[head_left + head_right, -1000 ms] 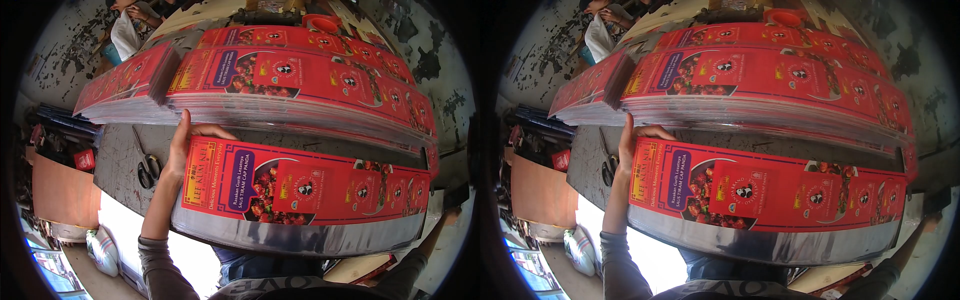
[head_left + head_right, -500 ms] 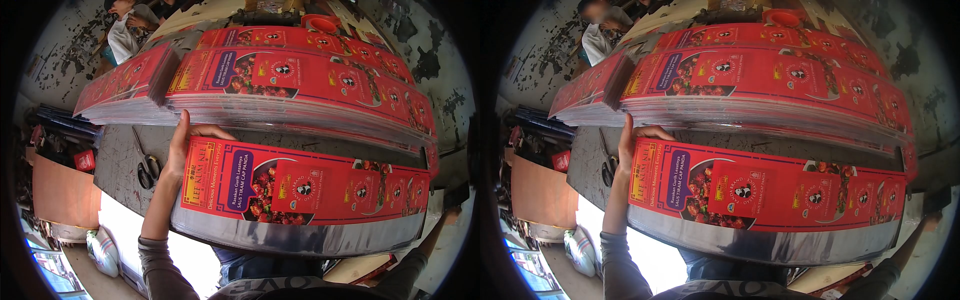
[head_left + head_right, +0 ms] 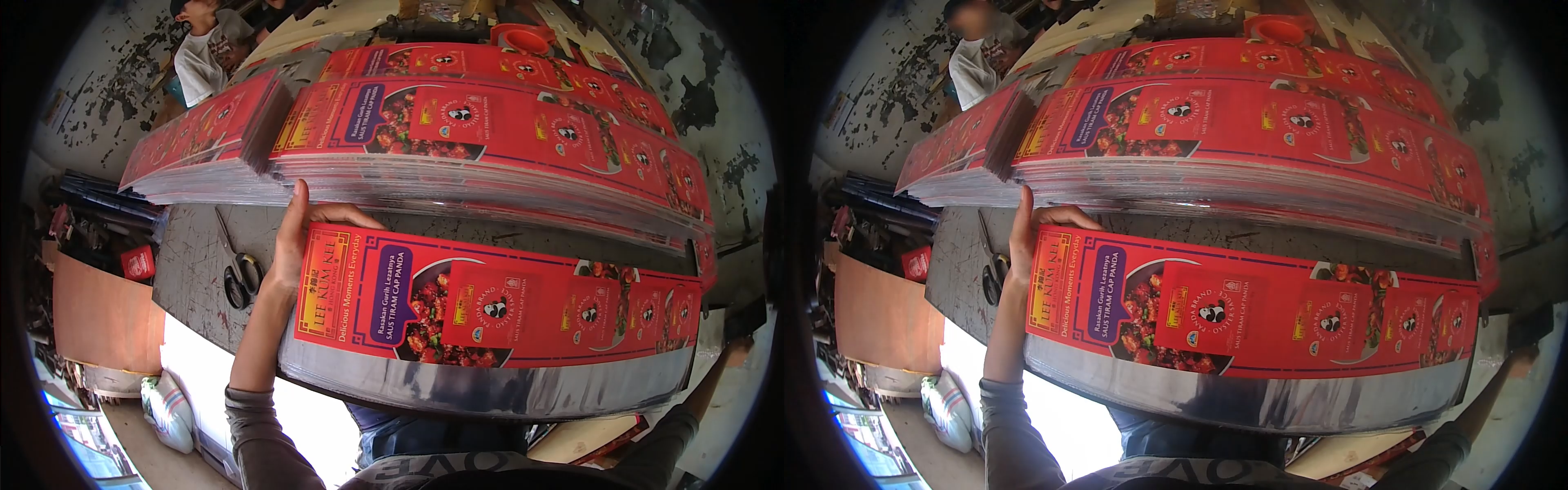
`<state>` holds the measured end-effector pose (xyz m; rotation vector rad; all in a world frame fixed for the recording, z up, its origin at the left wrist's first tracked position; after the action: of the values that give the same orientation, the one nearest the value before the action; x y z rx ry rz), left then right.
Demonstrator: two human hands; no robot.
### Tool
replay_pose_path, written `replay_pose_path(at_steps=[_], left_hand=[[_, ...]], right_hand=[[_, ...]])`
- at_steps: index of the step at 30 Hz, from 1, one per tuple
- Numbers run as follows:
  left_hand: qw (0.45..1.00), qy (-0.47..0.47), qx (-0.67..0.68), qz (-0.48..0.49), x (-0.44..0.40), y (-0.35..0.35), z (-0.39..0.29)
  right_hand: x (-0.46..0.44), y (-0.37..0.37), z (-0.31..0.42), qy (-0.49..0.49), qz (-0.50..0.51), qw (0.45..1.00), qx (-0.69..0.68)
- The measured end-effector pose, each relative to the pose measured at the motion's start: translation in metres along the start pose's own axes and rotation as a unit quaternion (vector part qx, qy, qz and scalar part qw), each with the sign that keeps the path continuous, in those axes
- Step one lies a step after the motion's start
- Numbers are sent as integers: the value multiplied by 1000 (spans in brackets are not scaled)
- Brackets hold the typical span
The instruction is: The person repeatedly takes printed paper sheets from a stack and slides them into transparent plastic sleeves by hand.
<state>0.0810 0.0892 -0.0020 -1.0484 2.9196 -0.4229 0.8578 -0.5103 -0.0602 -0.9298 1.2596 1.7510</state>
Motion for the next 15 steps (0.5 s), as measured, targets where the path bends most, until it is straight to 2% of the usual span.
replay_pose_path(at_steps=[12, 15], left_hand=[[1000, 2, 11, 0, 0, 0, 1], [1000, 3, 13, 0, 0, 0, 1]], right_hand=[[1, -4, 1, -22, 13, 1000, -7], [2, -2, 1, -54, 10, 998, 2]])
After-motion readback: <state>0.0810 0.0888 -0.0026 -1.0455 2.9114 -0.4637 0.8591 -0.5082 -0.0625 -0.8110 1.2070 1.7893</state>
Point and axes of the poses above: each hand's wrist, its own x-axis away from the middle knuckle, its own y-axis out of the back of the hand, z = x × y, the point moved 3 cm from there along -x, towards the middle knuckle, and after that the axes turned 4 degrees about z, right-handed, at the moved point
